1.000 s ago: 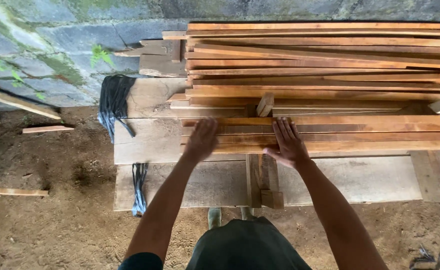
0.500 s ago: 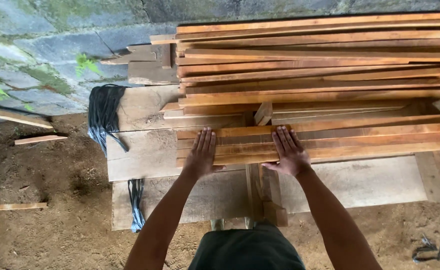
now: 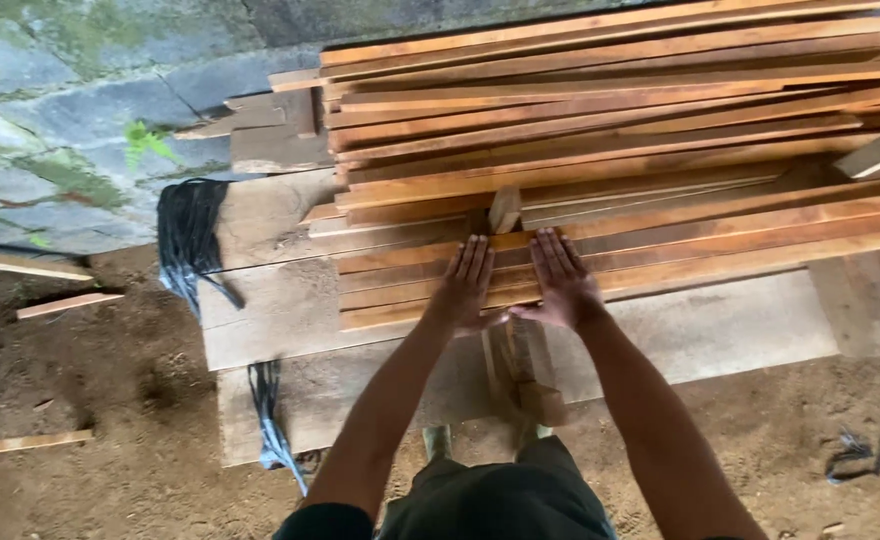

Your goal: Bundling multiple long wooden planks together using flexible black rubber straps.

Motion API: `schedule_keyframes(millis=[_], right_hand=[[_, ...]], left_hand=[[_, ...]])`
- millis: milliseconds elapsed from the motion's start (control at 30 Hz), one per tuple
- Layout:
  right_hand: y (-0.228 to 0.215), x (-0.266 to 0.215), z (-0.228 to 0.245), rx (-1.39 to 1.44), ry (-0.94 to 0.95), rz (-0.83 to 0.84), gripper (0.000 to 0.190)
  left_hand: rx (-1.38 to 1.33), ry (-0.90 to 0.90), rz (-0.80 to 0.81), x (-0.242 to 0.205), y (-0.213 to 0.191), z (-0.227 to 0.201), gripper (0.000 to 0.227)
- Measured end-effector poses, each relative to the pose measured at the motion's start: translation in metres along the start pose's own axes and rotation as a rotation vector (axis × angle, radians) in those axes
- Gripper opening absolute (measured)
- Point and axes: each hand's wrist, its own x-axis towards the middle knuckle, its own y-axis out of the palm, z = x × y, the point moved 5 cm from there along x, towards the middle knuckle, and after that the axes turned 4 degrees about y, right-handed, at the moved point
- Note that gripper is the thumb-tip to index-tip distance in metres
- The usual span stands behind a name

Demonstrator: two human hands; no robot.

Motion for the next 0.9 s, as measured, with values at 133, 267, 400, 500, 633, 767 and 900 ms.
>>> schedule_keyframes(millis=[133, 267, 400, 500, 633, 767, 900], right_hand=[[0.002, -0.004, -0.003, 0.126, 0.046, 0.123, 0.124], [0.005, -0.008, -0.011, 0.232, 0.046, 0.145, 0.122], [-0.001, -0.024, -0.053, 0.502, -0.051, 0.239, 0.107], [-0.007, -0.052, -0.116, 0.371, 0.001, 0.274, 0.12], [-0.001, -0.094, -0.178, 0.2, 0.036, 0.273, 0.136], [0.012, -0.094, -0.187, 0.19, 0.059, 0.234, 0.141], [0.012, -0.096, -0.186, 0.087, 0.001, 0.126, 0.135]], left_hand=[[-0.174, -0.036, 0.027, -0.004, 0.035, 0.001, 0.124], [-0.073, -0.014, 0.102, -0.01, 0.054, 0.005, 0.135], [-0.231, -0.086, 0.116, -0.012, 0.049, 0.007, 0.138], [-0.262, -0.113, 0.25, 0.003, 0.021, 0.007, 0.132], [-0.142, -0.095, 0.249, 0.0, 0.023, -0.002, 0.131], [0.101, -0.146, 0.206, 0.0, 0.029, -0.005, 0.14], [0.115, -0.148, 0.136, 0.018, 0.03, -0.027, 0.136]])
